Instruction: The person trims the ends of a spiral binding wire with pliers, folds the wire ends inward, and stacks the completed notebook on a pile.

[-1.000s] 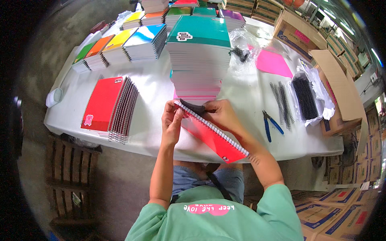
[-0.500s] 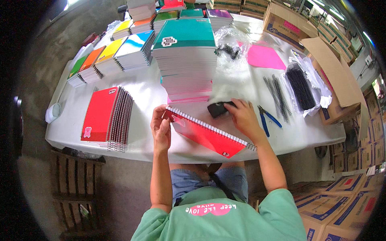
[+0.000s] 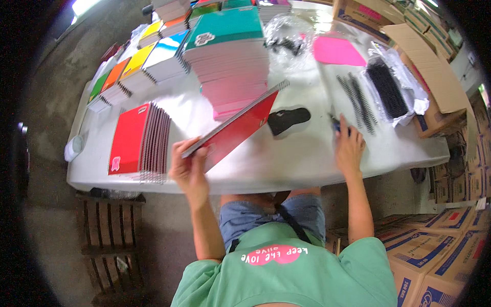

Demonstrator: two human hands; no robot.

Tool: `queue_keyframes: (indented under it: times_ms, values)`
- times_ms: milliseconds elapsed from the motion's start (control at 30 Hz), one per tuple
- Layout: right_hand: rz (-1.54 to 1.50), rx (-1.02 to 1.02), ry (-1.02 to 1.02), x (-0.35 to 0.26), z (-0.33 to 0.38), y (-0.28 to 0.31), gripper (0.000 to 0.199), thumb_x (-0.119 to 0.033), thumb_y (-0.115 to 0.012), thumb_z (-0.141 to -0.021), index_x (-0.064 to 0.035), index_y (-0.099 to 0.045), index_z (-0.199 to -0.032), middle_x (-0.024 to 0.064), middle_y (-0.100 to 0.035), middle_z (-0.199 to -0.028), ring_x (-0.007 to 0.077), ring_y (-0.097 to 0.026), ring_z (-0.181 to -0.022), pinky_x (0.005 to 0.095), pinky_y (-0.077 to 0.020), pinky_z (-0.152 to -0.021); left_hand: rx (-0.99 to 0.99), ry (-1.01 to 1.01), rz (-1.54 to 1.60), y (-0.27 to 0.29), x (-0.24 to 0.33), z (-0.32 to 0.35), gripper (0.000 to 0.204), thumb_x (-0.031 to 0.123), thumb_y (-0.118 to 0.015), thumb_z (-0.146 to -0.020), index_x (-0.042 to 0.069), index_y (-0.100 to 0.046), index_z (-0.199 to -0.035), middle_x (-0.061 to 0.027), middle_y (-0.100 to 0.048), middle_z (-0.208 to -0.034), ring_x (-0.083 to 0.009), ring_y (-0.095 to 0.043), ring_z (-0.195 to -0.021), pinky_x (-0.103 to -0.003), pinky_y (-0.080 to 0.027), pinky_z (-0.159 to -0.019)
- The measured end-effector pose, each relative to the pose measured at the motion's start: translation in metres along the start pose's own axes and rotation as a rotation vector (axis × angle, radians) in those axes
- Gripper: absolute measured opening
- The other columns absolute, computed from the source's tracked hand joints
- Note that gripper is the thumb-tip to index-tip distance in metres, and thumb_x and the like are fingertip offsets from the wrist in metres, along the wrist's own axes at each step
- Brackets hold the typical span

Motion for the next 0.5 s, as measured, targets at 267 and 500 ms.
queue_keyframes:
  times_ms: [267, 500]
  values:
    - [-0.652, 0.016, 0.445, -0.16, 0.06, 0.138, 0.045, -0.027, -0.065, -0.083, -0.0265, -0.055, -0.128, 0.0111, -0.049, -0.11, 0.0286, -0.047, -0.101, 0.0414, -0.0365, -0.089, 0.028, -0.402, -0.488, -0.027, 0.037, 0.023, 0.034, 0.002, -0.075, -0.072, 0.006, -0.069, -0.105, -0.0025, -0.055, -0.075, -0.0103, -0.047, -0.062, -0.022, -0.039, -0.054]
    - [-0.563, 0.095, 0.621, -0.208, 0.079, 0.152, 0.044, -0.028, -0.065, -0.081, -0.0259, -0.058, -0.124, 0.011, -0.046, -0.119, 0.0302, -0.045, -0.107, 0.0447, -0.0341, -0.09, -0.016, -0.418, -0.473, -0.041, 0.043, 0.024, 0.033, -0.002, -0.07, -0.075, 0.005, -0.067, -0.108, -0.0021, -0.052, -0.074, -0.0108, -0.047, -0.066, -0.023, -0.041, -0.058]
Point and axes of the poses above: each hand's wrist, its own z-axis away from the middle knuckle, its own y-axis out of the back of the hand, x = y × z, the point moved 10 cm from there along -z, towards the middle knuckle
